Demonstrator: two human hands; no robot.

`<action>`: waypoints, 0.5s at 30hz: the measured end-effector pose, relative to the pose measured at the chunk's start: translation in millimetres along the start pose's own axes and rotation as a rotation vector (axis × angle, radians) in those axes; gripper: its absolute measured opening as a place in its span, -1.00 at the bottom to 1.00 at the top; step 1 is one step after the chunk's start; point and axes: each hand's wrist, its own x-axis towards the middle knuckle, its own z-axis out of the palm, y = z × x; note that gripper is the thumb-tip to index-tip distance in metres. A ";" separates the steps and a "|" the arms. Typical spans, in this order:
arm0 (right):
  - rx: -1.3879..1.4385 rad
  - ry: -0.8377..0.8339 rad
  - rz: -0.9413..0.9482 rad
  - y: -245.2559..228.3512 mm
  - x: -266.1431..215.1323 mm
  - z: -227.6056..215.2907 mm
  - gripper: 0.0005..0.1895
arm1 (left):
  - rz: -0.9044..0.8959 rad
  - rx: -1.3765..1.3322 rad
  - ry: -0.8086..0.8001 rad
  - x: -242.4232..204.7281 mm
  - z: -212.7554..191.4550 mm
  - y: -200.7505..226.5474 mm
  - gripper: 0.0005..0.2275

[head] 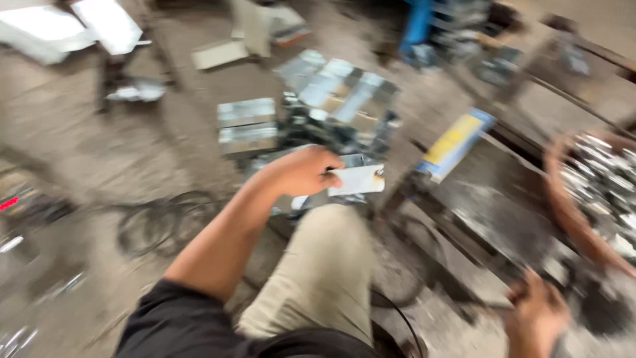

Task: The person sits on the floor in a workshop and welds metal eye bolts onto rectangular metal plates. They pick up a plate, place an eye bolt on it, and use a welding torch to secure it, creating bright sparks. The person repeats this process for multiple plates, handling them one at a time.

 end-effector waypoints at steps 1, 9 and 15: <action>0.002 0.001 0.063 -9.4 -5.3 7.1 -0.79 | 0.014 -0.062 -0.026 2.1 2.7 15.1 -0.81; 0.121 0.124 0.011 -14.5 -17.3 8.1 -0.72 | 0.351 -0.106 -0.041 76.9 148.4 111.5 -0.82; 0.135 0.161 0.054 4.1 -17.9 -14.5 -0.74 | 0.523 0.101 0.081 121.0 255.5 103.7 -0.84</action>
